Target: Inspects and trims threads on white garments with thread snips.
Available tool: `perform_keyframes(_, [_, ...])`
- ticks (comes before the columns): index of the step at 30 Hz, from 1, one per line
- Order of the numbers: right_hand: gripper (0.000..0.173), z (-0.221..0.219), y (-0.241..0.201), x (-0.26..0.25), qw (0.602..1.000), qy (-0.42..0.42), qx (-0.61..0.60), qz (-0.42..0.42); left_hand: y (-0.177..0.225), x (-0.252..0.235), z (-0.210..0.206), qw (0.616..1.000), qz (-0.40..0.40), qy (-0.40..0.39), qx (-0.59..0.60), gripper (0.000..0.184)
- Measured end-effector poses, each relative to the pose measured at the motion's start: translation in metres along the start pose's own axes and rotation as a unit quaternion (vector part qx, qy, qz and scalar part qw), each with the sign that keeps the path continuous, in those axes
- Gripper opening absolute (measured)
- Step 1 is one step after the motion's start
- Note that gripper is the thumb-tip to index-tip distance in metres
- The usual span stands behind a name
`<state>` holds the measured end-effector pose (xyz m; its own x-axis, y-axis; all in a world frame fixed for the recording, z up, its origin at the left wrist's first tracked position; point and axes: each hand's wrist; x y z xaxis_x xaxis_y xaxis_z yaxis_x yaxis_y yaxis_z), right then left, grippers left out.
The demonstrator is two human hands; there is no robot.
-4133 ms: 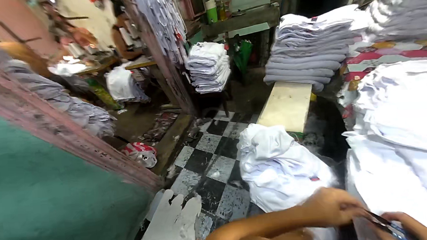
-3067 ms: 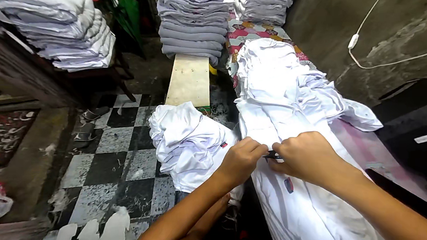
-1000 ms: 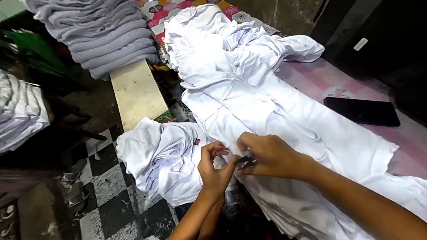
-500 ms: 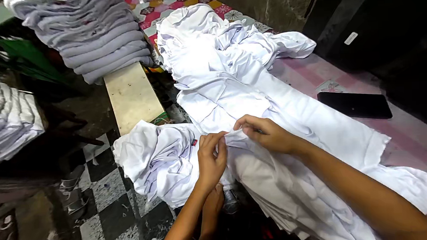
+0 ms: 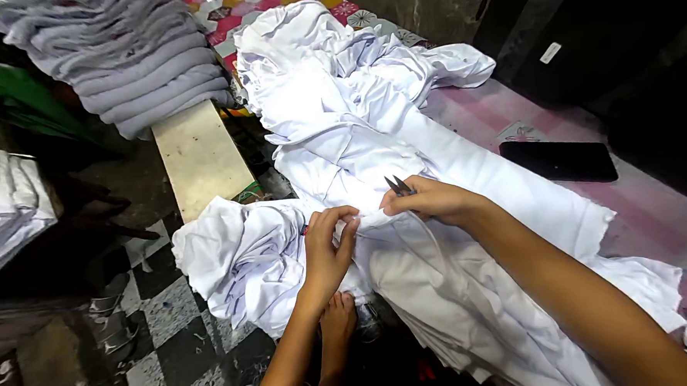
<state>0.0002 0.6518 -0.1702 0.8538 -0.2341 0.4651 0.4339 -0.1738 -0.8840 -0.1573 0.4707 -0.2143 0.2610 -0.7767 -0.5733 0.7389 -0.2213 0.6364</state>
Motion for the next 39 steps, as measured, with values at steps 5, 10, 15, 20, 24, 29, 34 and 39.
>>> perform_keyframes(5, [0.016,-0.003,0.003,-0.001,1.0,-0.001,-0.005,0.019,0.014,-0.001,-0.006,0.988,-0.134,0.048,-0.057,0.016])
perform_keyframes(10, [0.015,-0.008,0.002,-0.002,1.0,0.02,0.003,0.0,0.017,0.0,-0.018,0.982,-0.16,0.053,-0.087,0.011])
perform_keyframes(15, [0.017,-0.01,0.002,-0.004,0.996,0.05,0.076,0.015,0.014,-0.001,-0.023,0.988,-0.129,0.046,-0.075,0.014])
perform_keyframes(20, [0.034,-0.006,-0.011,0.019,0.91,0.17,0.355,0.133,0.012,-0.003,-0.019,0.997,-0.069,0.022,-0.018,0.014])
perform_keyframes(24, [0.031,-0.002,-0.033,0.038,0.842,0.161,0.499,0.126,0.013,-0.003,-0.017,0.999,-0.045,0.018,-0.008,0.012])
perform_keyframes(29, [0.033,-0.01,-0.068,0.028,0.777,0.088,0.62,0.064,0.017,-0.005,-0.017,0.999,-0.039,0.027,-0.011,0.01])
perform_keyframes(34, [0.031,-0.018,-0.089,0.013,0.758,0.039,0.649,0.047,0.02,-0.006,-0.017,0.998,-0.033,0.043,-0.014,0.009])
perform_keyframes(39, [0.029,-0.025,-0.093,0.006,0.742,0.036,0.67,0.022,0.019,-0.006,-0.017,0.997,-0.06,0.04,-0.027,0.011])
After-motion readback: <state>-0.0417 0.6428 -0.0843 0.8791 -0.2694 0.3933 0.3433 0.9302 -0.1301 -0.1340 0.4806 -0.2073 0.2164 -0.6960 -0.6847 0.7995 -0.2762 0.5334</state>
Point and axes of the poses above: each hand's wrist, its own x-axis away from the middle knuckle, its own z-axis out of the back of the hand, y = z × x, and after that the axes turned 9 degrees about -z, right-handed
